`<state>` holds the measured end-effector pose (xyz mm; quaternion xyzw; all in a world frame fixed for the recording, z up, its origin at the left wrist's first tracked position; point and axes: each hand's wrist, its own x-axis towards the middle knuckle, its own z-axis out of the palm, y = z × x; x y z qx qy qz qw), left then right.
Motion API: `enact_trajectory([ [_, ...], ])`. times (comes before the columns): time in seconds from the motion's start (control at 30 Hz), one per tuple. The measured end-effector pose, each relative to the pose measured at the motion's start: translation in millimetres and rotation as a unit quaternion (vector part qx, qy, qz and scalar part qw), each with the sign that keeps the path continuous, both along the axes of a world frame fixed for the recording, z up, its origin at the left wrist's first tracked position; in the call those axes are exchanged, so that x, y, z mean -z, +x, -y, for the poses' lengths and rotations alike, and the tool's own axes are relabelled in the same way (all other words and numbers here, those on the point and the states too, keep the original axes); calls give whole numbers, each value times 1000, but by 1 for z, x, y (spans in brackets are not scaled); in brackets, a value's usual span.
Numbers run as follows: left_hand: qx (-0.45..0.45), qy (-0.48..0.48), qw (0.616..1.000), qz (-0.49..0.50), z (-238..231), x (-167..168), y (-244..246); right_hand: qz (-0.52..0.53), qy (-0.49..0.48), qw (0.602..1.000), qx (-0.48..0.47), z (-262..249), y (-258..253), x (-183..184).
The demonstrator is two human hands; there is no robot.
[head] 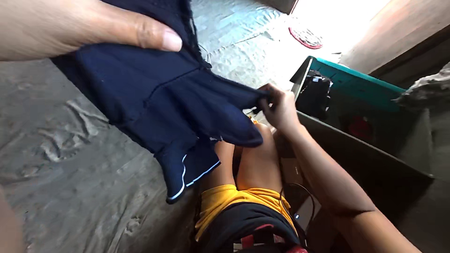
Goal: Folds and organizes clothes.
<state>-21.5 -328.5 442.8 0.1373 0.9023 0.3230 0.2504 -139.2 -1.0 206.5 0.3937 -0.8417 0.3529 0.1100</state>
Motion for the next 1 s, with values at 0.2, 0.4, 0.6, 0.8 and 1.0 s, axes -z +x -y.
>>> enact_trajectory([
  [0.2,-193,-173,958,-122,-15,48,-13,-5,90,994,54,-32,-67,-16],
  [0.4,-32,-175,941,-287,3,82,16,-127,42,990,38,-81,-43,-30],
  [0.6,-2,-119,965,-234,-122,249,139,-21,141,989,-40,-195,52,96],
  [0.8,59,-31,986,155,-176,356,162,154,236,959,-37,-253,128,199],
  [1.0,-31,162,983,75,-133,352,135,297,156,941,-38,-253,102,176],
])
